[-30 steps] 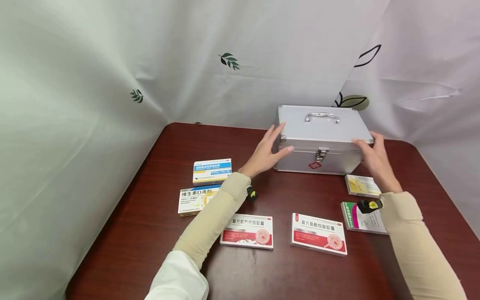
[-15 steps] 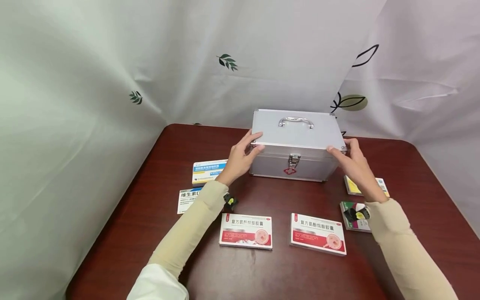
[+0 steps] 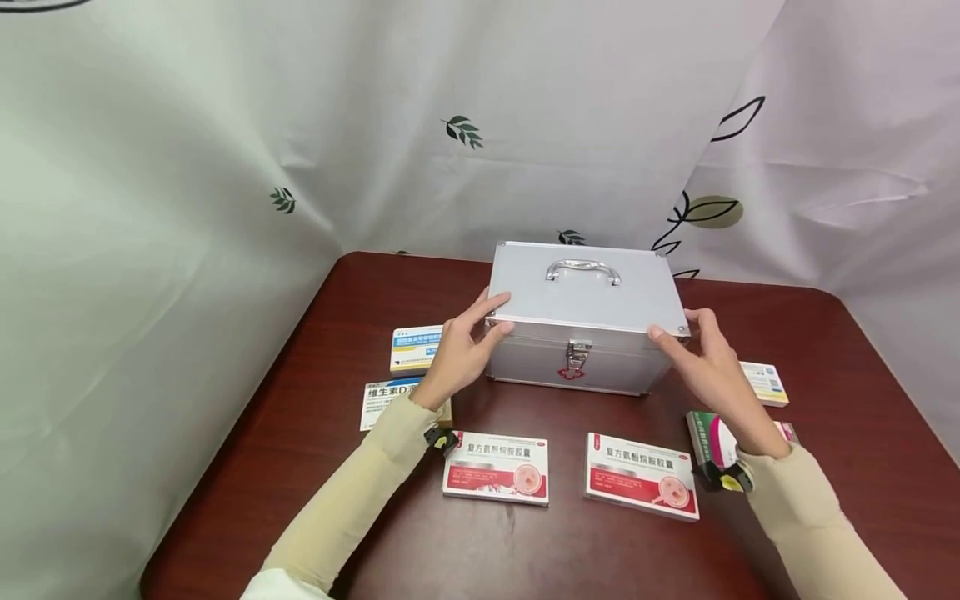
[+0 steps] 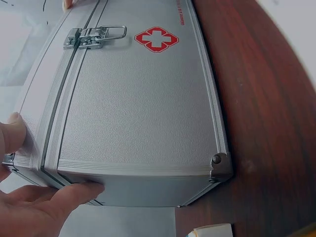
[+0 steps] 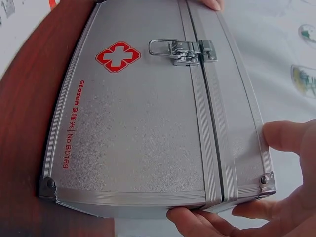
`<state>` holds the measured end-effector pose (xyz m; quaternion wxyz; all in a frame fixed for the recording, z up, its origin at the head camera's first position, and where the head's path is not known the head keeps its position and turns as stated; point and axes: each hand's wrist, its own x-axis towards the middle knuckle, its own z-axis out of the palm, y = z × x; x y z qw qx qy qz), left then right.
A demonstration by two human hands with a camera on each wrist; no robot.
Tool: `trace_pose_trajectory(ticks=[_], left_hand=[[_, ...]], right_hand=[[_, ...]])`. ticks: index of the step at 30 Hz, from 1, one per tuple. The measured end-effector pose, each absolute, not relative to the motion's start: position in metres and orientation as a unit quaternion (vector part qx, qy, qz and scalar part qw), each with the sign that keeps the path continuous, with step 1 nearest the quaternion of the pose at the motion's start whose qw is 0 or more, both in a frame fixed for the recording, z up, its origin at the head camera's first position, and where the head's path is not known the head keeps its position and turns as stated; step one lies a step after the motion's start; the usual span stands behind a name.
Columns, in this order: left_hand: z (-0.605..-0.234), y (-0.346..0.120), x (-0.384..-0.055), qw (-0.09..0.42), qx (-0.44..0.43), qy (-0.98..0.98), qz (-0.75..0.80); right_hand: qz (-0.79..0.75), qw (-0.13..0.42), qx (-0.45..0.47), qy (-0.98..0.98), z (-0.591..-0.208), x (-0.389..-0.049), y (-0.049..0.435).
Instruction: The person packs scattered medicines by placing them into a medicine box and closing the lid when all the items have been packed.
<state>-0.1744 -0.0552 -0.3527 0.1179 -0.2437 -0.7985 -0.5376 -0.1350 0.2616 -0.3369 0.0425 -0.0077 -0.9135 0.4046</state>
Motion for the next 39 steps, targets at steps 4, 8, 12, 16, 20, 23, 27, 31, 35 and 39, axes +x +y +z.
trace_pose_trajectory(ticks=[4,8,12,16,20,23,27,31,35,39], left_hand=[[-0.352,-0.058,-0.166,0.108,-0.246,-0.797,-0.540],[-0.352,-0.059,-0.161,0.110,-0.248,-0.798,-0.538],[-0.367,-0.062,-0.166,0.120,-0.244,-0.807,-0.524],[-0.374,-0.066,-0.169,0.121,-0.244,-0.814,-0.512],[-0.376,-0.067,-0.171,0.098,-0.248,-0.807,-0.527],[-0.377,-0.066,-0.173,0.060,-0.229,-0.788,-0.569],[-0.382,-0.065,-0.175,0.026,-0.192,-0.776,-0.600],[-0.381,-0.064,-0.175,0.020,-0.172,-0.794,-0.582],[-0.387,-0.066,-0.177,0.021,-0.162,-0.793,-0.587],[-0.388,-0.064,-0.177,0.059,-0.154,-0.790,-0.590]], right_hand=[[0.403,0.055,0.005,-0.913,-0.340,-0.124,0.259],[0.408,0.062,0.013,-0.911,-0.343,-0.118,0.259],[0.406,0.064,0.019,-0.911,-0.345,-0.117,0.258],[0.385,0.073,0.034,-0.919,-0.345,-0.118,0.259],[0.353,0.076,0.051,-0.931,-0.343,-0.119,0.265],[0.336,0.082,0.063,-0.936,-0.340,-0.118,0.267],[0.313,0.118,0.066,-0.940,-0.341,-0.118,0.267],[0.324,0.151,0.057,-0.932,-0.343,-0.118,0.266],[0.350,0.185,0.042,-0.917,-0.343,-0.118,0.264],[0.380,0.232,0.025,-0.895,-0.342,-0.121,0.261]])
